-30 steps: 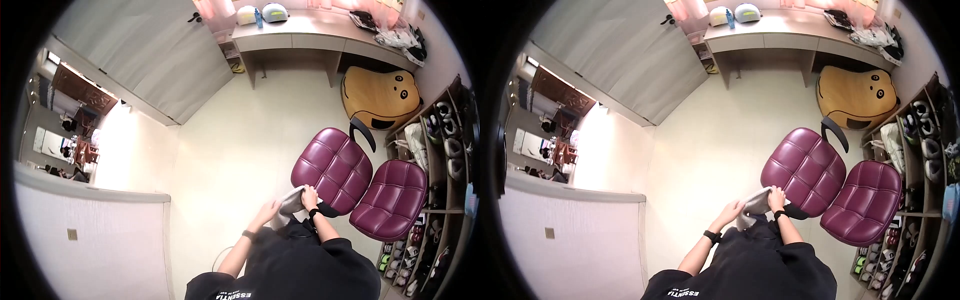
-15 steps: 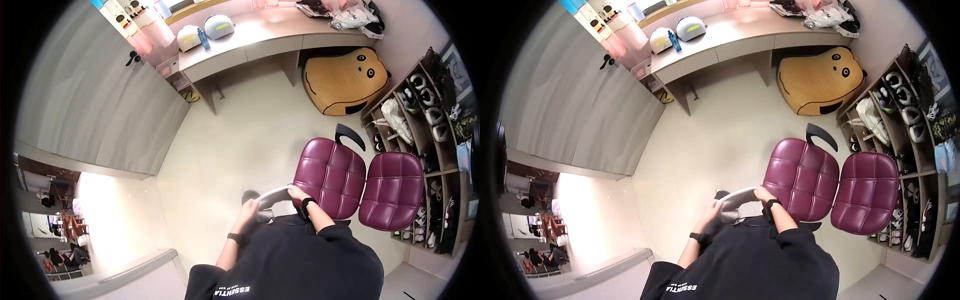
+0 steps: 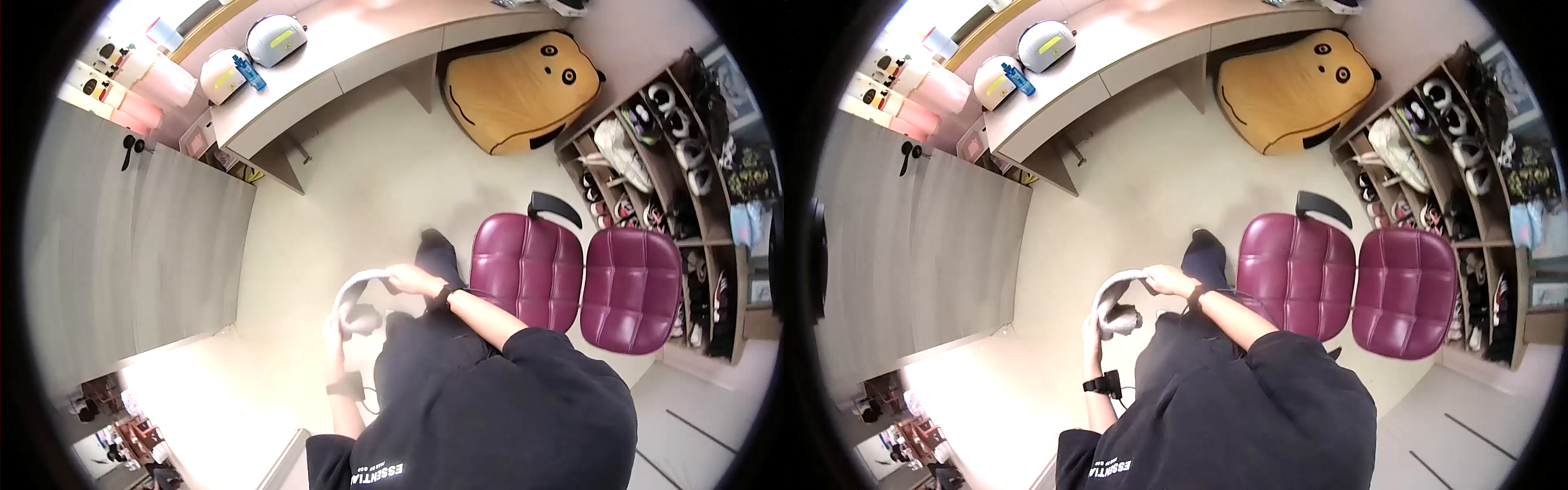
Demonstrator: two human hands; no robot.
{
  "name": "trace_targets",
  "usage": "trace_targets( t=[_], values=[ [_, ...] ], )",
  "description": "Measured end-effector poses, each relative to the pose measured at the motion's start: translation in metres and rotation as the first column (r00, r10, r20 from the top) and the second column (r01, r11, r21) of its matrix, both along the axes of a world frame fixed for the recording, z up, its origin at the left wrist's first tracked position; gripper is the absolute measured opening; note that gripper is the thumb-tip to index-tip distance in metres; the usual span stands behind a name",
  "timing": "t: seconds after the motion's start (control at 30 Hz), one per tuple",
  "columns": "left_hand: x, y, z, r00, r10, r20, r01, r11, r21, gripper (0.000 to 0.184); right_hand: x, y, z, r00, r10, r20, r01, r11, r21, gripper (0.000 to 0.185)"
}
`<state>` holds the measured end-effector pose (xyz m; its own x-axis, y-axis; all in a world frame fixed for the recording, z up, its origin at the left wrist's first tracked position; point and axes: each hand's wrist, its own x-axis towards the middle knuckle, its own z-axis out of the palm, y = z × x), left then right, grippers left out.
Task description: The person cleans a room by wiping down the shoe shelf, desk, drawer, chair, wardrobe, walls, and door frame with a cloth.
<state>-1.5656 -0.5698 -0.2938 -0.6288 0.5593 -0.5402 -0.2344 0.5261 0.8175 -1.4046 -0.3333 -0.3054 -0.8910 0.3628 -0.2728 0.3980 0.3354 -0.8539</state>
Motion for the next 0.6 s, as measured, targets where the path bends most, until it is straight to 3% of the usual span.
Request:
trace_targets(
  t=[0.07,0.1,0.17,0.23,0.27,0.37,0.43,0.5,0.57,0.6],
  values=[
    [0.006,0.013,-0.016,0.99,0.135,0.052,-0.135,0.991,0.005,0.032,-0.02,0.042,0.004,0.999,0.042,-0.012,-0.041,0.998,0.043,0.019],
    [0.015,0.016,-0.012,0.981,0.18,0.072,-0.179,0.984,-0.019,0.033,-0.031,0.065,0.011,0.992,0.121,0.039,-0.121,0.993,-0.001,0.021],
    [0.039,0.029,-0.017,0.951,0.309,0.021,-0.308,0.95,-0.054,0.032,-0.053,0.098,-0.008,0.968,0.25,-0.028,-0.246,0.963,0.11,0.024],
    [0.063,0.064,0.001,0.853,0.496,0.164,-0.493,0.868,-0.061,0.032,-0.073,0.136,0.004,0.904,0.428,-0.003,-0.426,0.899,0.099,0.026],
    [0.069,0.081,0.002,0.842,0.528,0.108,-0.523,0.849,-0.075,0.032,-0.081,0.152,0.007,0.881,0.473,0.011,-0.473,0.878,0.067,0.026],
    [0.087,0.131,-0.006,0.847,0.53,0.034,-0.526,0.846,-0.091,0.035,-0.074,0.193,-0.005,0.932,0.352,-0.085,-0.353,0.936,0.003,0.025],
    [0.102,0.162,-0.002,0.87,0.489,0.054,-0.484,0.871,-0.084,0.033,-0.055,0.215,-0.018,0.959,0.281,-0.04,-0.284,0.957,-0.066,0.024],
    [0.115,0.19,-0.026,0.873,0.484,0.067,-0.485,0.875,-0.005,0.022,-0.03,0.227,-0.037,0.996,0.082,0.029,-0.07,0.957,-0.28,0.021],
    [0.131,0.22,-0.049,0.869,0.488,0.078,-0.489,0.872,-0.007,0.02,-0.003,0.228,-0.061,0.996,-0.085,-0.014,0.078,0.963,-0.257,0.019],
    [0.142,0.228,-0.062,0.862,0.502,0.061,-0.502,0.865,-0.023,0.018,0.009,0.232,-0.071,0.996,-0.065,0.057,0.078,0.958,-0.277,0.02]
  ],
)
